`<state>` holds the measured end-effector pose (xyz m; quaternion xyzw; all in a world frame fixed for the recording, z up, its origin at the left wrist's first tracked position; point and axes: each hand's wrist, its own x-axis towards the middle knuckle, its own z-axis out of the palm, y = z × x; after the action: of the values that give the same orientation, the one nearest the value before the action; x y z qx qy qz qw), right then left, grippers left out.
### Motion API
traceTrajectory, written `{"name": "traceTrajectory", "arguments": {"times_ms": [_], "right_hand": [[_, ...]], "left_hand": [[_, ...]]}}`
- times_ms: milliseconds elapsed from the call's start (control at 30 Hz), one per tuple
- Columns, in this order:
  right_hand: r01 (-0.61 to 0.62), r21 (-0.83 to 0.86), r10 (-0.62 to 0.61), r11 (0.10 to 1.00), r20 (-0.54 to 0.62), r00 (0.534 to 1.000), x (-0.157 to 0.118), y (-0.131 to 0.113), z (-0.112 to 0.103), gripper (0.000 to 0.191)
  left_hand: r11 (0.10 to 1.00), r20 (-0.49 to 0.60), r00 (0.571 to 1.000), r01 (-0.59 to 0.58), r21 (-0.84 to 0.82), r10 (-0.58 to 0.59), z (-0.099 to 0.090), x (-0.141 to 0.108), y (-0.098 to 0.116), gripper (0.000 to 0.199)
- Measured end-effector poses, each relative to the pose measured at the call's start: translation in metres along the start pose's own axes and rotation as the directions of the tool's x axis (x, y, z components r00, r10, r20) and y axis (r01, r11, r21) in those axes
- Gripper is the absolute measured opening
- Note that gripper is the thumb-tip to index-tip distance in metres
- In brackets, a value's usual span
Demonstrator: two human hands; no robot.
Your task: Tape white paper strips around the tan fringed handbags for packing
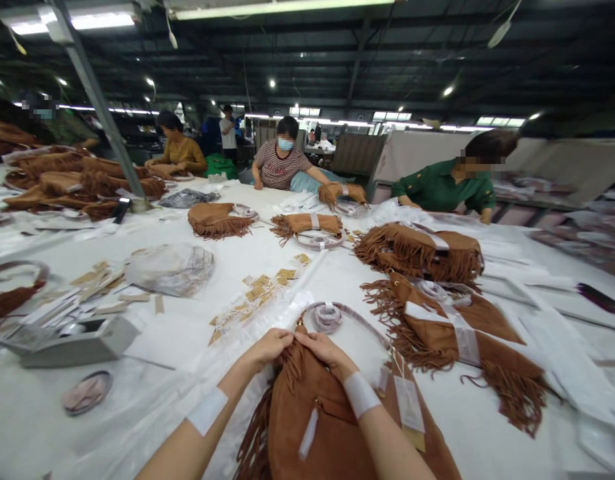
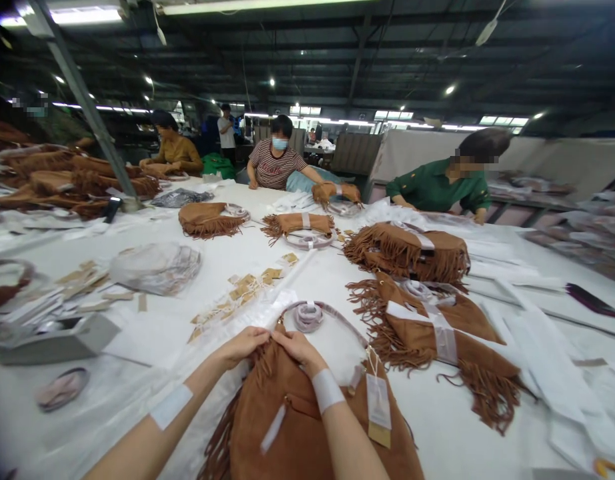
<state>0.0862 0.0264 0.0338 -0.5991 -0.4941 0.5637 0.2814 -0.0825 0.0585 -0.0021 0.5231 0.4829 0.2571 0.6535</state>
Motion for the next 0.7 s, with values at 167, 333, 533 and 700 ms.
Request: {"name": "traceTrajectory", "arguments": {"times_ms": [167, 333, 533, 700], "right_hand": [[-0.037, 0.078, 0.032, 0.996, 0.072, 0.997, 0.001, -0.002, 0.004, 0.042], [0.002, 0.046, 0.0, 0.999, -0.047, 0.999, 0.017, 0.001, 0.004, 0.043], [0.024, -0.136, -0.065, 0.99, -0.312, 0.948, 0.013, -0.005, 0.0, 0.035], [0.066, -0.279, -0.192, 0.958, -0.454, 0.87, -0.099, -0.006, -0.033, 0.039]], "left_hand": [[0.99, -0.055, 0.994, -0.104, -0.092, 0.1, -0.001, 0.012, 0.001, 0.052], [0.986, 0.155, 0.982, -0.087, -0.144, 0.109, 0.008, 0.001, -0.005, 0.072], [0.867, -0.003, 0.956, -0.266, 0.42, 0.295, 0.001, -0.037, -0.007, 0.072], [0.764, -0.217, 0.814, -0.364, 0.532, 0.539, -0.002, -0.11, -0.015, 0.047]]}}
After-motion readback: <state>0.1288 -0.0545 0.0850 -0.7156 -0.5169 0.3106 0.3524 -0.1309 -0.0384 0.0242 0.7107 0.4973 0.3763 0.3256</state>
